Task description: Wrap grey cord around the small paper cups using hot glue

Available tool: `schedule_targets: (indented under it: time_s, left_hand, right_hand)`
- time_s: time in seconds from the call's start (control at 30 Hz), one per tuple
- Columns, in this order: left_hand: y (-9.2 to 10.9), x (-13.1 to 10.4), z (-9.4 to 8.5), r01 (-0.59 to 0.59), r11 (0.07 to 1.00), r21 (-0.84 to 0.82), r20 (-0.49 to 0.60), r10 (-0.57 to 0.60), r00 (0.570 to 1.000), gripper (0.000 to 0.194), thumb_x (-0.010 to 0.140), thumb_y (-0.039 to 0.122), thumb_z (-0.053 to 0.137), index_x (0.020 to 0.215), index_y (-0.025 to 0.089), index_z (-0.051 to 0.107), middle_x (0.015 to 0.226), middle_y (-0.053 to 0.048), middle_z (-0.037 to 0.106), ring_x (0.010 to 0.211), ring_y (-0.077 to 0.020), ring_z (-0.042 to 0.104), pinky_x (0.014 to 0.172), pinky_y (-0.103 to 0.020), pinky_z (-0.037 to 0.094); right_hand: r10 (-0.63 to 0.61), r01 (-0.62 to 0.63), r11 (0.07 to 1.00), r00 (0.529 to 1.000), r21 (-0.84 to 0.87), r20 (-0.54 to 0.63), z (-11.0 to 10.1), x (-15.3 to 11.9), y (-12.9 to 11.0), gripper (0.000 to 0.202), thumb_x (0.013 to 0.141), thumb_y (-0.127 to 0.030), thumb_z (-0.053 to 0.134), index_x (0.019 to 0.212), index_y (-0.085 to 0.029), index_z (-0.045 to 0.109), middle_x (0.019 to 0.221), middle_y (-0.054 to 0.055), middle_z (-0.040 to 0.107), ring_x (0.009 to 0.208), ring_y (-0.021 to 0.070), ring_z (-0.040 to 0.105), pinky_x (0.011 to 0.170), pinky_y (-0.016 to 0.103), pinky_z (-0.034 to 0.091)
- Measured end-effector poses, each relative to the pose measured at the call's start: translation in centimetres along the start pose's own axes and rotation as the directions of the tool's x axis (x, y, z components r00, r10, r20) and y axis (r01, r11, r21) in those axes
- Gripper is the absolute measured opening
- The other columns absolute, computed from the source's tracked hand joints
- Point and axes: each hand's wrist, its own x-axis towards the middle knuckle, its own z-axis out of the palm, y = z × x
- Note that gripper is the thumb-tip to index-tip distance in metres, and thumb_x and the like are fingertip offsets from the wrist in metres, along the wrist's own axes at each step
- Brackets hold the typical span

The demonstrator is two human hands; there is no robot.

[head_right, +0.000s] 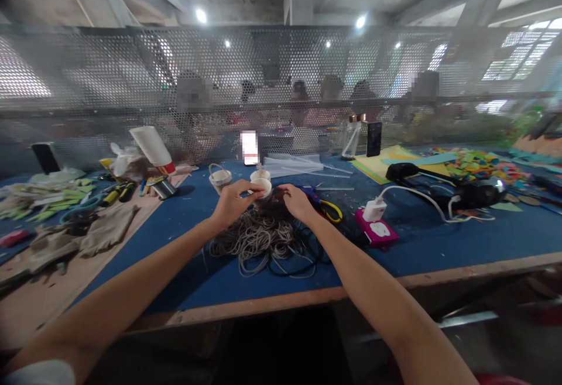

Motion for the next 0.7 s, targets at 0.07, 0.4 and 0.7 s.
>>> schedule_targets:
  time_s: [0.07,0.4,0.7]
  left_hand:
    - [0.2,0.1,0.2,-0.012,1.000,-0.007,-0.008,0.012,1.000,0.013,0.085,0.025,0.070,0.096,0.024,0.076,0.094,-0.005,0.077,0.092,-0.0217,0.069,0.088,-0.037,0.053]
    - [0.4,0.1,1.5,-0.064,0.995,-0.071,0.027,0.066,0.997,0.011,0.086,0.029,0.069,0.093,0.024,0.076,0.094,-0.005,0.077,0.093,-0.0220,0.069,0.091,-0.037,0.052]
    - [-2.3,1.5,-1.1,0.021,0.999,0.035,-0.087,-0.018,0.996,0.026,0.087,0.016,0.054,0.105,0.020,0.073,0.118,-0.009,0.071,0.114,-0.0233,0.063,0.105,-0.043,0.046]
  right_hand:
    - [0.011,-0.011,1.000,0.999,-0.004,-0.039,-0.2,0.1,-0.1,0.042,0.078,-0.002,0.042,0.111,-0.016,0.064,0.092,0.005,0.076,0.087,0.0151,0.071,0.093,0.035,0.053]
    - [-0.038,0.030,0.999,0.955,-0.031,-0.293,-2.1,0.0,-1.3,0.029,0.086,-0.013,0.039,0.106,-0.017,0.060,0.099,0.007,0.073,0.086,0.0145,0.068,0.089,0.034,0.053]
    - [-0.156,0.143,0.988,0.936,-0.064,-0.316,-1.9,-0.6,-2.1,0.027,0.085,-0.014,0.041,0.104,-0.019,0.059,0.096,0.007,0.072,0.087,0.0162,0.068,0.090,0.034,0.053]
